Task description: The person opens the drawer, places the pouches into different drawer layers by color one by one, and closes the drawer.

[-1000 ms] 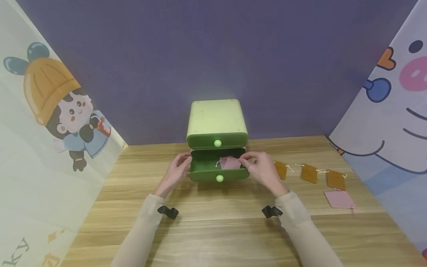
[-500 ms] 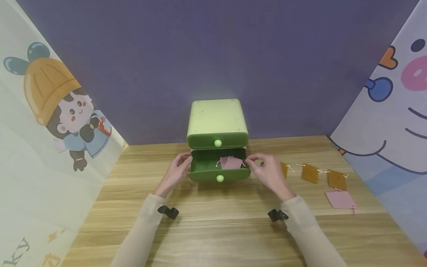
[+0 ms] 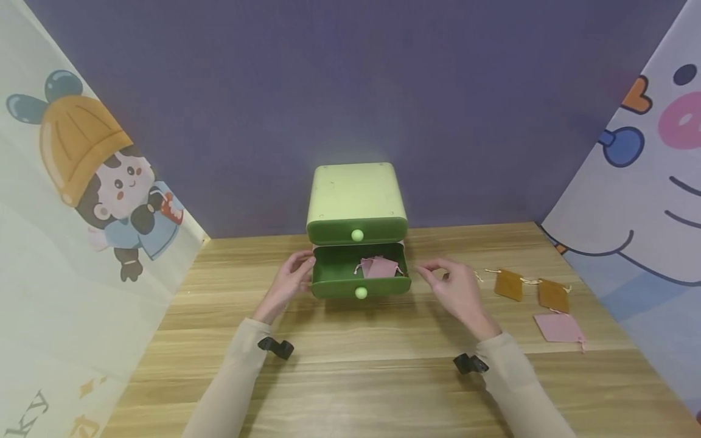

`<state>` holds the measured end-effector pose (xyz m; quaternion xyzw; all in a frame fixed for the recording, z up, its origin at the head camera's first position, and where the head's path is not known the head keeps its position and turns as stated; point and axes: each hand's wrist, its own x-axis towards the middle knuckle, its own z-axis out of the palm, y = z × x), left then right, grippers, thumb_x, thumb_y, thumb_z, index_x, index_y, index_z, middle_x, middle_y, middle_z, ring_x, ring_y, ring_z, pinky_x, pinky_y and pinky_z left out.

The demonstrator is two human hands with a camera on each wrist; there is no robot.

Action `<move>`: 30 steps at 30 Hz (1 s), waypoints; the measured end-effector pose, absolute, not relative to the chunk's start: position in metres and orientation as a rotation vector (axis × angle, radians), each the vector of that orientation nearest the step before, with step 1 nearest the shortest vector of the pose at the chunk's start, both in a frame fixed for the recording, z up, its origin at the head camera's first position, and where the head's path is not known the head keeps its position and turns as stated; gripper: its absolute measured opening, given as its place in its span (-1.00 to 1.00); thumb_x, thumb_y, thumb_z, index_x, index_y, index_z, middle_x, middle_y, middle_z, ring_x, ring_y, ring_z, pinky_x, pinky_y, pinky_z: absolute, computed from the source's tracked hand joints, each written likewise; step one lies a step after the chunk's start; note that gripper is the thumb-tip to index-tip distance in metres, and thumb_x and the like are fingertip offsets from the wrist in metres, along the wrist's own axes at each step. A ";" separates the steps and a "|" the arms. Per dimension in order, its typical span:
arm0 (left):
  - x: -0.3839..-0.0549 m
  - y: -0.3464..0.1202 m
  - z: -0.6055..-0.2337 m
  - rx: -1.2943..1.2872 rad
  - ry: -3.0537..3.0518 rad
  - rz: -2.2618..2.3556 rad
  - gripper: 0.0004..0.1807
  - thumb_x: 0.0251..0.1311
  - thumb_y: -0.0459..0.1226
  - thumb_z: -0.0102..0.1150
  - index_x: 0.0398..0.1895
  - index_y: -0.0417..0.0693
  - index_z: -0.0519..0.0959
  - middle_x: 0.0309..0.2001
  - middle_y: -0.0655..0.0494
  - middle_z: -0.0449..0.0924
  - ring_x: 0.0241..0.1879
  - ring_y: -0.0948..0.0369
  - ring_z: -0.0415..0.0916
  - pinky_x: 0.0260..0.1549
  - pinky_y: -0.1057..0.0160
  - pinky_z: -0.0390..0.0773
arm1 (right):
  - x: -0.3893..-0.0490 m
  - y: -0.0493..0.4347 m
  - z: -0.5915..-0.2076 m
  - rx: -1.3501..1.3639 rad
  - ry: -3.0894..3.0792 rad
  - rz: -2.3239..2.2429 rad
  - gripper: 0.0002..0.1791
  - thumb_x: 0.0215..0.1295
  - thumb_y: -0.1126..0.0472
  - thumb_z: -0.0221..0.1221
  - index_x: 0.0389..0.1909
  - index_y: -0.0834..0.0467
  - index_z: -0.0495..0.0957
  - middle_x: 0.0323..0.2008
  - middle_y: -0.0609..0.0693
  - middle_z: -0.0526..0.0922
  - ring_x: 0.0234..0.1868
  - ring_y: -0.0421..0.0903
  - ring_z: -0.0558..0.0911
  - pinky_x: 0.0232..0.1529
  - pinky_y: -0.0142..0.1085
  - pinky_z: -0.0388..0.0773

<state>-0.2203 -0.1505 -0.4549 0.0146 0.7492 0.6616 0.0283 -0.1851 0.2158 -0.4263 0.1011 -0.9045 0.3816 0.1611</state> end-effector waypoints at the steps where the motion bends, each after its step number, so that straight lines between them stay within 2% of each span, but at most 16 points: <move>1: -0.220 -0.150 -0.455 0.042 2.312 2.039 -0.41 0.60 -0.07 0.13 0.53 -0.16 0.37 0.34 -0.36 0.53 -0.15 0.10 0.71 -0.06 -0.13 0.78 | -0.184 0.218 -0.428 0.284 -2.576 1.086 -0.80 0.45 0.15 0.37 -0.10 0.20 0.81 -0.22 0.18 0.85 -0.73 -0.30 0.31 -0.75 -0.36 0.25; 5: -0.220 -0.149 -0.454 0.018 2.307 2.029 -0.42 0.61 -0.07 0.11 0.53 -0.16 0.37 0.34 -0.38 0.53 -0.18 0.11 0.69 -0.07 -0.11 0.78 | -0.182 0.227 -0.435 0.290 -2.540 1.062 -0.84 0.41 0.21 0.40 -0.15 0.23 0.81 -0.16 0.24 0.85 -0.67 -0.32 0.39 -0.69 -0.40 0.34; 8: -0.220 -0.148 -0.453 -0.003 2.292 2.027 -0.42 0.61 -0.07 0.10 0.53 -0.15 0.37 0.35 -0.37 0.52 -0.18 0.12 0.70 -0.10 -0.04 0.78 | -0.179 0.235 -0.438 0.280 -2.534 1.050 -0.86 0.39 0.22 0.41 -0.16 0.22 0.82 -0.15 0.25 0.85 -0.70 -0.32 0.37 -0.71 -0.40 0.33; 12: -0.219 -0.148 -0.453 -0.012 2.284 2.029 -0.42 0.60 -0.08 0.09 0.54 -0.15 0.35 0.36 -0.38 0.51 -0.16 0.09 0.73 -0.18 0.09 0.76 | -0.174 0.246 -0.441 0.215 -2.567 1.051 -0.83 0.43 0.15 0.39 -0.13 0.17 0.82 -0.16 0.21 0.85 -0.75 -0.31 0.31 -0.77 -0.36 0.26; 16: -0.219 -0.148 -0.454 -0.017 2.279 2.034 -0.41 0.60 -0.07 0.09 0.54 -0.16 0.35 0.35 -0.39 0.51 -0.17 0.10 0.73 -0.23 0.19 0.74 | -0.169 0.253 -0.443 0.170 -2.589 1.059 -0.80 0.45 0.09 0.38 -0.13 0.15 0.82 -0.18 0.19 0.85 -0.75 -0.32 0.33 -0.77 -0.36 0.26; 23: -0.219 -0.150 -0.454 0.010 2.251 2.035 -0.39 0.60 -0.07 0.10 0.56 -0.17 0.33 0.36 -0.40 0.50 -0.19 0.15 0.72 -0.17 0.14 0.76 | -0.164 0.264 -0.451 0.135 -2.619 1.085 -0.77 0.47 0.07 0.37 -0.12 0.17 0.81 -0.20 0.19 0.85 -0.75 -0.33 0.23 -0.78 -0.36 0.20; 30: -0.218 -0.151 -0.453 0.025 2.248 2.034 -0.37 0.60 -0.07 0.11 0.57 -0.18 0.31 0.36 -0.41 0.49 -0.13 0.09 0.74 -0.16 0.13 0.77 | -0.162 0.272 -0.456 0.131 -2.605 1.065 -0.78 0.46 0.10 0.37 -0.11 0.19 0.80 -0.16 0.23 0.85 -0.73 -0.32 0.30 -0.76 -0.35 0.26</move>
